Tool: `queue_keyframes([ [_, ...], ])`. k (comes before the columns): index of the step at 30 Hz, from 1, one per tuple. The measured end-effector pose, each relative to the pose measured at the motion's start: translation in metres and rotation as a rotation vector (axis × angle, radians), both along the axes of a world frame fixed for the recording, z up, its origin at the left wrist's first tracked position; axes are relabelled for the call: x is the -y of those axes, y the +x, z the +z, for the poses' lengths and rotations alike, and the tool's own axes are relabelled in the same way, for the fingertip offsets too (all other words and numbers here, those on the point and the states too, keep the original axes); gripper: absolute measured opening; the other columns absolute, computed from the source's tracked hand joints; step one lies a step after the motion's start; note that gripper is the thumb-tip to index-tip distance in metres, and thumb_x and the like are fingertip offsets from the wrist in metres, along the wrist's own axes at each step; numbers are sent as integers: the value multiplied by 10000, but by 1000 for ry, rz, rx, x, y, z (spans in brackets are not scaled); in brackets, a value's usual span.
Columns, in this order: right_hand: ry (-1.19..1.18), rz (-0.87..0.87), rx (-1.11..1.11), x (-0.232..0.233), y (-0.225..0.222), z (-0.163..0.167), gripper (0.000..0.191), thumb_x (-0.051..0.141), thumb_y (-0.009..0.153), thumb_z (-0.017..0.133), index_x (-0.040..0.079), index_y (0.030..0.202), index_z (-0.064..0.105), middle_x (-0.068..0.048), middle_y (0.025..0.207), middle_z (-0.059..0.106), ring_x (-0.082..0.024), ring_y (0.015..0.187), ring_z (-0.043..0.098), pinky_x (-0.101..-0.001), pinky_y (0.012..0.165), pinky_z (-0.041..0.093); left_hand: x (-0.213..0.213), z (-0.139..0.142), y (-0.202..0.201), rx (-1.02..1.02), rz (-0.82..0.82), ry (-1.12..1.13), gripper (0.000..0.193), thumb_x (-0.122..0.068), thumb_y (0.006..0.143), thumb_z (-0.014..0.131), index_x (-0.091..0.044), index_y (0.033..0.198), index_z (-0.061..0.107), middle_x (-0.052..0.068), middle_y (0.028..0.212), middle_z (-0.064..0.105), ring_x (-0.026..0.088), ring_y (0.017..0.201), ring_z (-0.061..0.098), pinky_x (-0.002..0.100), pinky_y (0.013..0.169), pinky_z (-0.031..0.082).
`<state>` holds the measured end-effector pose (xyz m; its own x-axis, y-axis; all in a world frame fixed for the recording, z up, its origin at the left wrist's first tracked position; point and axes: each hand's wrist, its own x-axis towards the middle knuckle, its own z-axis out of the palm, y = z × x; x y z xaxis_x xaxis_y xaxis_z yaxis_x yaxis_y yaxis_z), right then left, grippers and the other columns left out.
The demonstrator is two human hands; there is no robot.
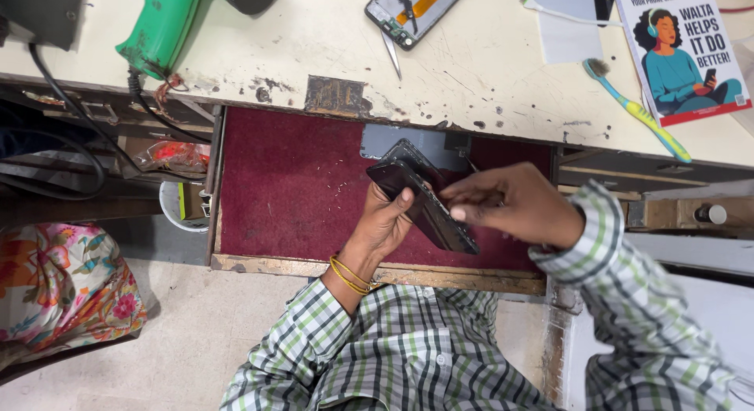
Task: The person disassembles a smartphone at a repair bench. They pry off the back cover, lift out the battery, place the cover and battery on the bench, then use a screwdriver to unscrew components from the phone body.
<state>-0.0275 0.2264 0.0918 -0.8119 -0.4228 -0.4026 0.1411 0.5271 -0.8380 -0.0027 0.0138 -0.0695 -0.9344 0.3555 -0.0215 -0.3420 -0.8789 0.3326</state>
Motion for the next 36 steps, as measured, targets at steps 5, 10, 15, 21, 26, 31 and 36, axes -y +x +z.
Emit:
queue_keyframes([
  [5,-138,-35,-285,0,36,-37,511,179,819,827,-28,1262,679,-115,1038,787,-124,912,721,-265,806,583,0,10,-3,51,38,7,325,-110,998,736,-1,1285,629,141,1204,722,223,1116,706,371,1011,584],
  [10,-231,-268,-202,1,59,-67,259,127,929,770,-29,1136,762,-108,939,820,-69,843,715,-231,733,584,2,20,-4,15,5,-4,379,-160,1027,708,26,1338,598,164,1281,695,242,1177,684,398,1055,561],
  [15,-41,-308,-479,9,64,-53,258,105,881,799,-10,1111,777,-115,896,791,-126,743,715,-258,648,551,1,33,-8,-136,19,-22,708,-240,974,787,3,1525,413,211,1527,542,316,1467,519,432,1286,398],
  [21,340,-101,-1141,21,69,-33,495,51,749,832,15,1232,729,-130,1115,740,-293,1001,727,-367,847,599,-4,53,-4,-331,-87,-174,1149,-246,825,903,-130,1691,157,197,1680,348,353,1583,340,535,1322,333],
  [26,413,-21,-1275,30,72,-45,566,103,669,879,25,1215,751,-104,1150,738,-262,1026,701,-367,810,559,-4,59,1,-266,-124,-133,1167,-135,814,793,-253,1690,31,188,1715,244,359,1598,282,546,1303,314],
  [31,383,-27,-1296,38,70,-58,506,164,712,880,41,1187,757,-92,1169,729,-262,1049,675,-427,860,552,-5,61,-2,-124,-66,-52,1038,-208,815,619,-267,1683,53,239,1686,270,409,1548,332,559,1271,329],
  [36,265,-99,-1200,36,69,-58,635,363,727,908,1,1207,704,-174,1249,652,-359,1148,626,-503,935,521,-1,61,-5,-62,-15,-57,972,-293,825,560,-190,1687,123,278,1637,351,424,1484,417,564,1246,364],
])
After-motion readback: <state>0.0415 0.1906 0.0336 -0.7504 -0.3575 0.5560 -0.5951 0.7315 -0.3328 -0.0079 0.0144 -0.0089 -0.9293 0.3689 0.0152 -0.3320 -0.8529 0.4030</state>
